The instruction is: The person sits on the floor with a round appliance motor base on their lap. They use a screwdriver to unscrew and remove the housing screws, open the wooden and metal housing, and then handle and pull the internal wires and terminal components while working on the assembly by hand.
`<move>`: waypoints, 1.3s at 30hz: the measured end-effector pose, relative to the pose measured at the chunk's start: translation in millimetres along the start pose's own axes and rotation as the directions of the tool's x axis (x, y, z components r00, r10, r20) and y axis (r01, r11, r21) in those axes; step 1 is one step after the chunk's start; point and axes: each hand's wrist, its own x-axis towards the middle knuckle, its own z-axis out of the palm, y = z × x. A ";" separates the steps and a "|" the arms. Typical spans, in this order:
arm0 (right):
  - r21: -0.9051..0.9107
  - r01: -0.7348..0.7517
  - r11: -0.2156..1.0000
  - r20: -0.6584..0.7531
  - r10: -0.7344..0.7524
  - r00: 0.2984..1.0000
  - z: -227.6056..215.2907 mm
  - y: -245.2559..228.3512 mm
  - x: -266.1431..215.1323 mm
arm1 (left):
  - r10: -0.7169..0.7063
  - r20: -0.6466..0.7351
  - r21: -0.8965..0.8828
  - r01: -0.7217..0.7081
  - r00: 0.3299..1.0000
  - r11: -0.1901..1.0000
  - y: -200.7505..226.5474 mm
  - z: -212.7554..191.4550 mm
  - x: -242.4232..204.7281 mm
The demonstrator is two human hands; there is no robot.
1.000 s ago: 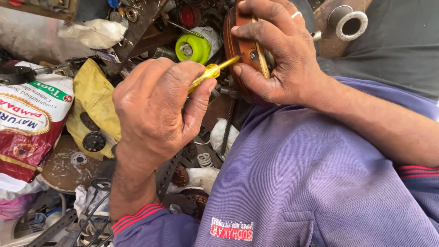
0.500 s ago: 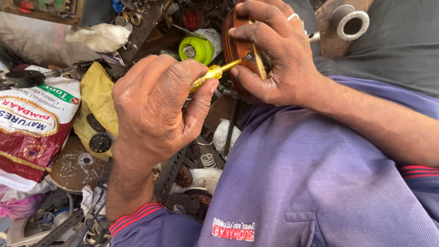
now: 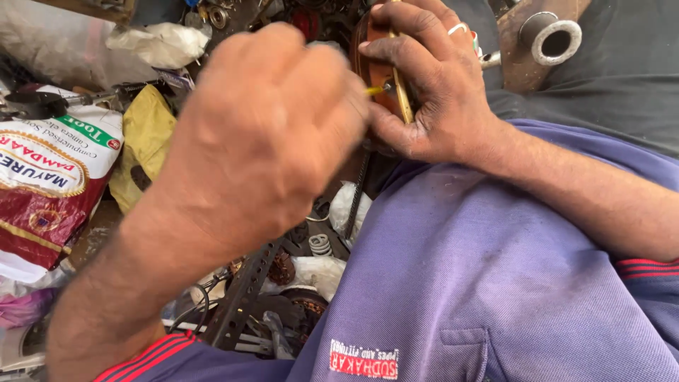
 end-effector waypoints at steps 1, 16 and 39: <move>-0.003 0.003 1.000 -0.002 -0.003 1.000 1.6 1.3 -1.7 | 0.001 -0.003 0.004 -0.001 1.000 1.000 0.3 2.1 -2.5; -0.034 0.008 0.999 -0.008 -0.008 1.000 3.6 4.6 -4.5 | -0.279 0.004 -0.214 0.274 0.960 0.938 8.1 9.4 -9.4; -0.058 -0.001 0.998 0.005 0.001 1.000 9.3 -2.5 -0.9 | -0.009 -0.253 -0.257 -0.058 0.967 0.965 2.0 15.1 -11.9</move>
